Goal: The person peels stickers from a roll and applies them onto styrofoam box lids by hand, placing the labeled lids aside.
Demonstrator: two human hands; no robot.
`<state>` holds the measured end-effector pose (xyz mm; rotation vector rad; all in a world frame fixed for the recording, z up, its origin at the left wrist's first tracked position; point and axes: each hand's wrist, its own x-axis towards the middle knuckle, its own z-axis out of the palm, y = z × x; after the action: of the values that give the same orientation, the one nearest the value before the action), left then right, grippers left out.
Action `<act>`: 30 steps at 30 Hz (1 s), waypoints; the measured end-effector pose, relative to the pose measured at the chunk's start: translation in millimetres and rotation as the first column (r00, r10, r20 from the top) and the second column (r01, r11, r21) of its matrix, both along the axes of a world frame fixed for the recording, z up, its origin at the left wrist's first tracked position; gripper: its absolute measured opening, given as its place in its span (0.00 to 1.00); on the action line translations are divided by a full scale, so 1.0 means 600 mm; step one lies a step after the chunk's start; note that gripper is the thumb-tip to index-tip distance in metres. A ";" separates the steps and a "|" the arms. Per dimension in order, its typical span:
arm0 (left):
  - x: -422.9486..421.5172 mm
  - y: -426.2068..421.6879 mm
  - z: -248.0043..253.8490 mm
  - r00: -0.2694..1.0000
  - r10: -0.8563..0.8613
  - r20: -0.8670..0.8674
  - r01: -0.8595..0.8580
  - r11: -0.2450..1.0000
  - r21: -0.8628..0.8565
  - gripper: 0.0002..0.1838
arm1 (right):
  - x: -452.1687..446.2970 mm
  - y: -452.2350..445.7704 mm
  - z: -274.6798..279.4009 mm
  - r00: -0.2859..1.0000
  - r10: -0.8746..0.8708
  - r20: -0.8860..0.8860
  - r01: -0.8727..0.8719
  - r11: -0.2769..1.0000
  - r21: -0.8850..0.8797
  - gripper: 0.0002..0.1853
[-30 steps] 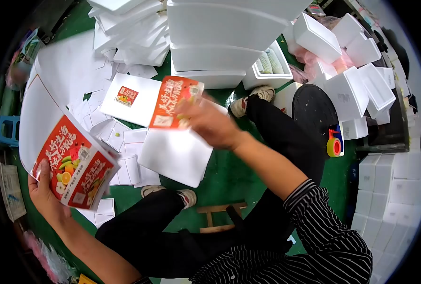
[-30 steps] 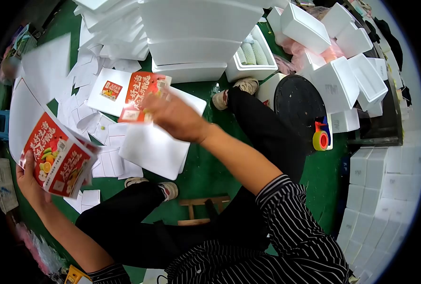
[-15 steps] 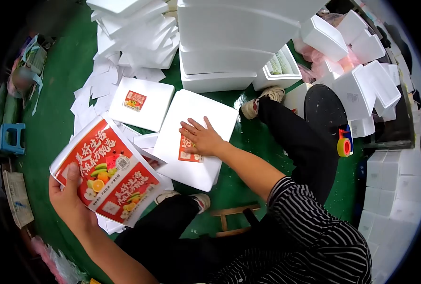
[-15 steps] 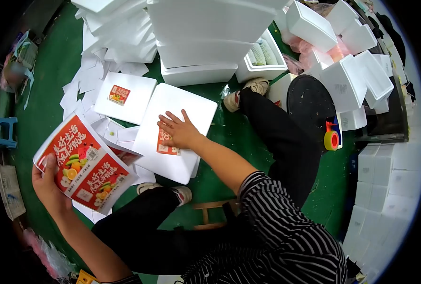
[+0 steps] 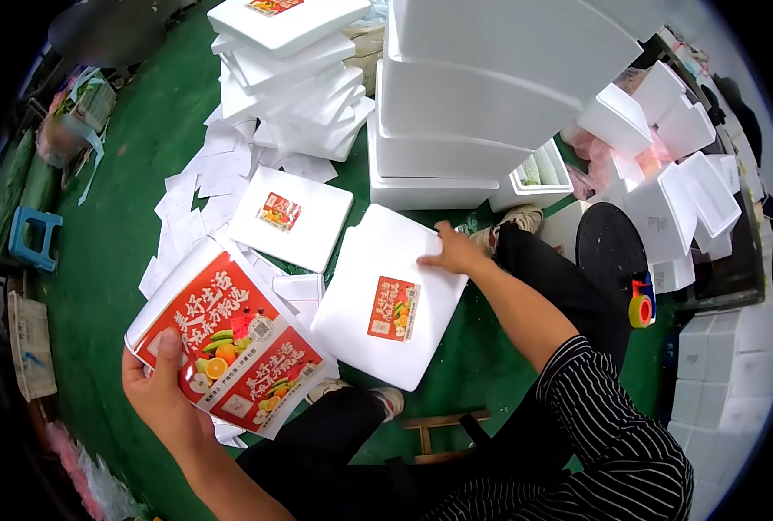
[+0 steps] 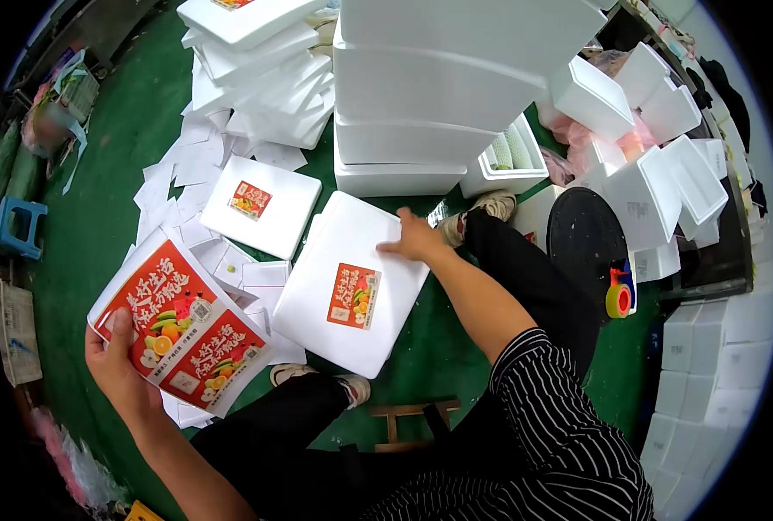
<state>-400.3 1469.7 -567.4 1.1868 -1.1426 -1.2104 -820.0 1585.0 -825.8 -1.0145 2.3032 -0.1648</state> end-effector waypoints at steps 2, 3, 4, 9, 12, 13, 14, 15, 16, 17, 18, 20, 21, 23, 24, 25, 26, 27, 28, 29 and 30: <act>0.000 -0.004 0.006 1.000 -0.002 0.002 0.002 1.000 -0.001 0.18 | 0.026 0.027 -0.044 0.967 0.118 -0.225 -0.145 0.983 -0.109 0.53; -0.001 -0.002 0.007 1.000 0.005 0.003 -0.005 1.000 0.001 0.18 | 0.037 0.025 -0.038 0.961 0.097 -0.258 -0.134 0.983 -0.129 0.54; -0.001 0.000 0.004 1.000 0.019 -0.002 -0.019 1.000 0.006 0.17 | 0.031 0.016 -0.029 0.981 0.091 -0.172 -0.114 0.985 -0.133 0.55; -0.003 -0.006 0.005 0.999 -0.016 -0.032 0.016 1.000 0.009 0.17 | 0.014 -0.021 0.053 0.945 0.021 0.327 0.070 0.962 -0.263 0.55; 0.002 0.000 -0.002 0.998 0.000 -0.062 0.000 1.000 0.000 0.18 | 0.032 -0.092 0.071 0.814 -0.065 0.577 0.292 0.904 -0.311 0.47; 0.005 -0.002 -0.006 0.997 0.006 -0.075 -0.007 1.000 -0.010 0.18 | 0.032 -0.129 0.025 0.742 -0.133 0.658 0.435 0.842 -0.320 0.41; 0.007 -0.002 -0.012 0.998 0.023 -0.061 -0.024 0.999 -0.026 0.18 | 0.053 -0.162 0.028 0.646 -0.168 0.744 0.549 0.780 -0.301 0.36; 0.010 -0.004 -0.013 0.999 0.012 -0.052 -0.014 1.000 -0.021 0.18 | 0.079 -0.192 0.045 0.517 -0.260 0.816 0.670 0.716 -0.196 0.33; 0.011 -0.005 -0.014 0.999 0.003 -0.044 -0.004 1.000 -0.012 0.18 | 0.087 -0.227 0.004 0.518 -0.270 0.811 0.683 0.702 -0.202 0.36; 0.010 -0.006 -0.013 0.999 -0.004 -0.038 0.004 1.000 0.001 0.18 | 0.093 -0.248 -0.014 0.653 -0.300 0.696 0.613 0.749 -0.253 0.41; 0.005 -0.006 -0.009 0.999 -0.031 -0.017 0.031 1.000 0.003 0.17 | 0.102 -0.269 -0.055 0.668 -0.327 0.669 0.640 0.711 -0.292 0.46; 0.002 -0.007 -0.009 0.999 -0.035 -0.015 0.035 0.999 0.013 0.17 | 0.138 -0.255 -0.043 0.702 -0.413 0.580 0.655 0.694 -0.299 0.46; 0.005 -0.003 -0.008 1.000 -0.024 -0.019 0.024 1.000 0.016 0.17 | 0.158 -0.238 -0.045 0.735 -0.414 0.537 0.625 0.719 -0.302 0.44; -0.006 0.002 -0.009 0.996 -0.083 -0.030 0.083 0.996 0.021 0.17 | 0.191 -0.166 -0.033 0.830 -0.213 0.516 0.494 0.710 -0.502 0.38; -0.014 0.002 -0.008 0.994 -0.106 -0.020 0.107 0.994 0.034 0.17 | 0.205 -0.130 0.018 0.649 -0.132 0.750 0.620 0.663 -0.420 0.37; -0.020 0.005 -0.007 0.992 -0.125 -0.004 0.125 0.991 0.050 0.16 | 0.224 -0.091 0.093 0.402 -0.031 0.915 0.714 0.636 -0.292 0.35; -0.033 0.012 -0.003 0.986 -0.153 0.065 0.148 0.987 0.067 0.15 | 0.237 -0.051 0.152 0.262 0.116 0.958 0.701 0.660 -0.271 0.36; -0.046 0.021 -0.001 0.972 -0.174 0.156 0.161 0.982 0.093 0.15 | 0.257 -0.019 0.204 0.102 0.252 0.962 0.688 0.681 -0.251 0.36; -0.059 0.029 0.000 0.954 -0.219 0.203 0.194 0.972 0.132 0.15 | 0.289 0.004 0.245 0.208 0.322 0.924 0.643 0.667 -0.377 0.36; -0.072 0.038 0.002 0.932 -0.269 0.242 0.233 0.958 0.167 0.15 | 0.310 0.023 0.284 0.318 0.392 0.864 0.587 0.634 -0.503 0.37; -0.079 0.048 0.004 0.909 -0.335 0.247 0.288 0.935 0.208 0.15 | 0.326 0.029 0.322 0.339 0.331 0.880 0.644 0.601 -0.474 0.34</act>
<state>-447.9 1498.4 -564.8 1.3692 -1.5110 -1.4355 -624.2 1602.6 -632.8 -0.6331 1.0713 -1.5991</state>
